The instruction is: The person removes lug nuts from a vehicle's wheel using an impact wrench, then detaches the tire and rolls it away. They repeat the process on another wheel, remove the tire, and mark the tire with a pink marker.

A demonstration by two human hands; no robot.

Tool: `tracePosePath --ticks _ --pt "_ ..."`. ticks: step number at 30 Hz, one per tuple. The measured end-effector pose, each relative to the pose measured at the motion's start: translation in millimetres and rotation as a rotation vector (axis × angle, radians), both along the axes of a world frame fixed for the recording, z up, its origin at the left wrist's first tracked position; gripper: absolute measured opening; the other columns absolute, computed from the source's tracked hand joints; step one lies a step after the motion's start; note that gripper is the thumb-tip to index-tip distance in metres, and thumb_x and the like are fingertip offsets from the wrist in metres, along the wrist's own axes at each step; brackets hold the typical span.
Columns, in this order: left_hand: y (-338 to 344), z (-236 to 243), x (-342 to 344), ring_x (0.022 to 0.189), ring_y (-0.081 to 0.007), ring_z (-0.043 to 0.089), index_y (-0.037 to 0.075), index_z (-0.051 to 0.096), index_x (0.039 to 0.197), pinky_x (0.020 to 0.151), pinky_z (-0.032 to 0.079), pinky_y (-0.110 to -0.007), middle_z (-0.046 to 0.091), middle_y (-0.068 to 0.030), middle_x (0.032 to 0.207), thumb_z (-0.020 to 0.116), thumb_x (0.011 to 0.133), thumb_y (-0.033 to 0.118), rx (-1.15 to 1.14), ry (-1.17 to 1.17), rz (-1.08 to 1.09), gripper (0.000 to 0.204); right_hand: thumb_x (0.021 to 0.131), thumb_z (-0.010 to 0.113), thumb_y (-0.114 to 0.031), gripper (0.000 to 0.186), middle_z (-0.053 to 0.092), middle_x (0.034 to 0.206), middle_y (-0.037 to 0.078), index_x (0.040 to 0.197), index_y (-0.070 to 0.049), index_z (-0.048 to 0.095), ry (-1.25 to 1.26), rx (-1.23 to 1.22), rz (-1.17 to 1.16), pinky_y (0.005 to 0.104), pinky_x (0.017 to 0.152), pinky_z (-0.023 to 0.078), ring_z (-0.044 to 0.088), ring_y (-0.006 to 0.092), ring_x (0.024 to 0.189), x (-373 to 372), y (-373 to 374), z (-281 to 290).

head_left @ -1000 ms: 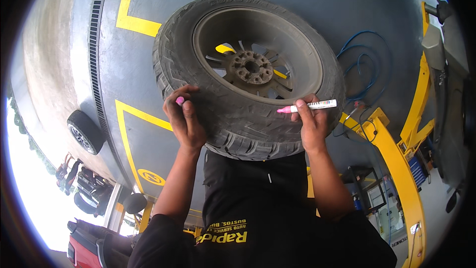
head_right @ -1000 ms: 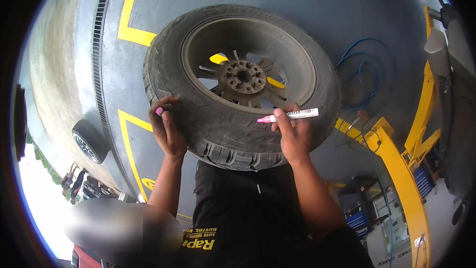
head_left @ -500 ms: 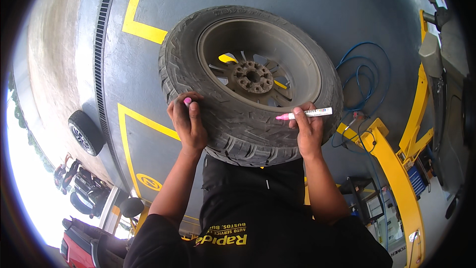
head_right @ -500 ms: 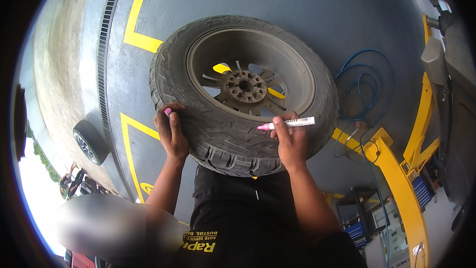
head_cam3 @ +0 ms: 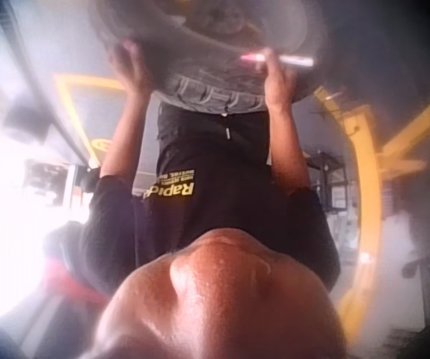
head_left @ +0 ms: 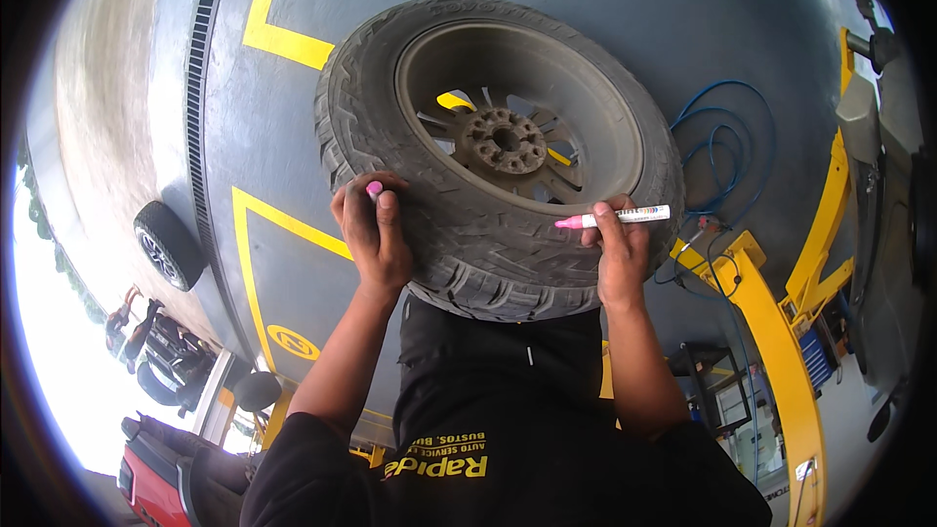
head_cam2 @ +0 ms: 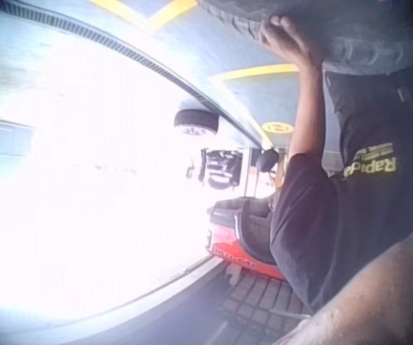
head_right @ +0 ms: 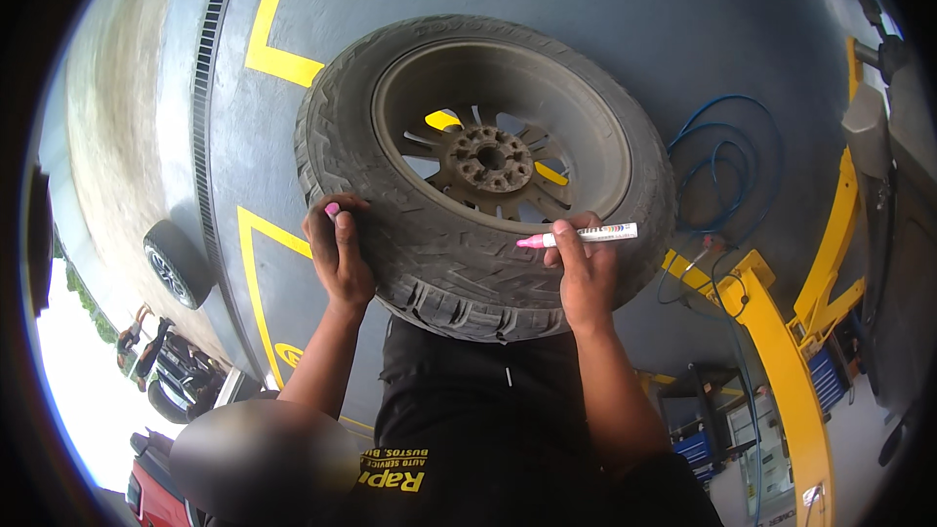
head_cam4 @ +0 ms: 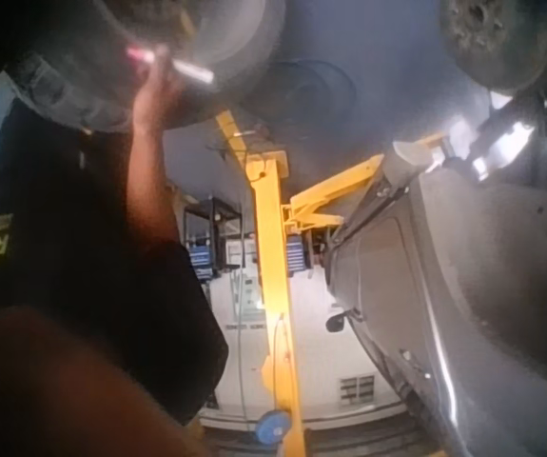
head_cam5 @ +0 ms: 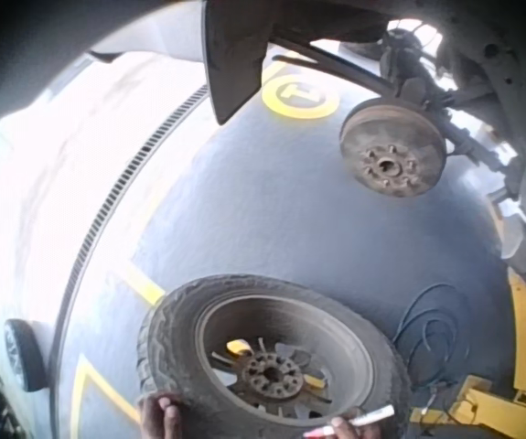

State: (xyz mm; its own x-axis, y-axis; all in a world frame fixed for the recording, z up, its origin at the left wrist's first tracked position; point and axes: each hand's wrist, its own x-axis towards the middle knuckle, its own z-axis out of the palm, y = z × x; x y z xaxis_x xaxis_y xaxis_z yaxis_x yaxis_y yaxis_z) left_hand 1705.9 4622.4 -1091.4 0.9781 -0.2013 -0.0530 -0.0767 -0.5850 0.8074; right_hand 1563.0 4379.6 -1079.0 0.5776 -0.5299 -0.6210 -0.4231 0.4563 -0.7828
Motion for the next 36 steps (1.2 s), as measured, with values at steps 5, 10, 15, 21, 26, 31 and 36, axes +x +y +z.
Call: tracePosePath --ticks 5,10,15,21,26,31,36 --pt "5 6 -7 0.103 -0.025 0.051 0.003 0.061 0.102 0.099 0.035 -0.036 0.064 -0.0095 0.101 0.045 0.104 0.028 0.078 -0.017 -0.06 0.03 0.098 0.063 -0.02 0.018 0.058 0.078 0.0 0.092 -0.005 0.057 0.034 -0.011 -0.013 0.021 0.062 0.044 0.054 0.0064 0.067 -4 -2 10" --pt "3 4 -2 0.1 -0.0242 0.054 0.001 0.06 0.103 0.097 0.036 -0.036 0.064 -0.0109 0.101 0.043 0.105 0.028 0.055 -0.047 -0.08 0.032 0.098 0.064 -0.016 0.013 0.061 0.084 0.002 0.099 -0.004 0.059 -0.121 -0.814 0.361 0.0234 0.065 0.044 0.057 0.007 0.075 38 -10 11" --pt "-5 0 8 0.1 -0.0238 0.054 0.001 0.059 0.103 0.096 0.037 -0.035 0.064 -0.0111 0.099 0.043 0.104 0.026 0.002 -0.068 -0.105 0.03 0.101 0.061 -0.023 0.022 0.061 0.082 0.002 0.095 -0.002 0.061 -0.187 0.033 0.333 0.0236 0.064 0.047 0.057 0.0073 0.072 77 19 20" --pt "0 -4 3 0.098 -0.0235 0.054 0.002 0.059 0.102 0.096 0.036 -0.035 0.064 -0.0107 0.099 0.045 0.103 0.026 -0.045 -0.041 -0.066 0.028 0.099 0.063 -0.025 0.024 0.06 0.076 0.0 0.087 -0.005 0.057 -0.051 -0.114 0.374 0.0218 0.058 0.044 0.055 0.0052 0.067 89 45 0" --pt "-3 -5 2 0.103 -0.0257 0.051 0.005 0.064 0.098 0.102 0.029 -0.037 0.065 -0.0072 0.098 0.048 0.101 0.029 -0.101 -0.011 -0.014 0.029 0.098 0.065 -0.023 0.021 0.059 0.072 0.001 0.091 -0.004 0.058 -0.057 -0.072 0.334 0.0206 0.055 0.041 0.052 0.0045 0.063 85 50 -12" --pt "-2 -9 2 0.101 -0.0258 0.053 0.004 0.064 0.097 0.102 0.03 -0.037 0.066 -0.0079 0.098 0.048 0.101 0.028 -0.142 -0.007 -0.014 0.029 0.097 0.066 -0.014 0.018 0.057 0.066 -0.001 0.085 -0.003 0.058 -0.047 -0.112 0.388 0.0229 0.052 0.039 0.047 0.0031 0.058 86 50 -16" --pt "0 -11 1 0.102 -0.026 0.052 0.004 0.064 0.098 0.101 0.031 -0.037 0.066 -0.0083 0.099 0.048 0.101 0.028 -0.14 -0.023 0.0 0.029 0.098 0.065 -0.024 0.021 0.061 0.074 0.002 0.091 -0.005 0.06 -0.02 -0.031 0.422 0.02 0.053 0.04 0.051 0.0037 0.062 91 47 -15"
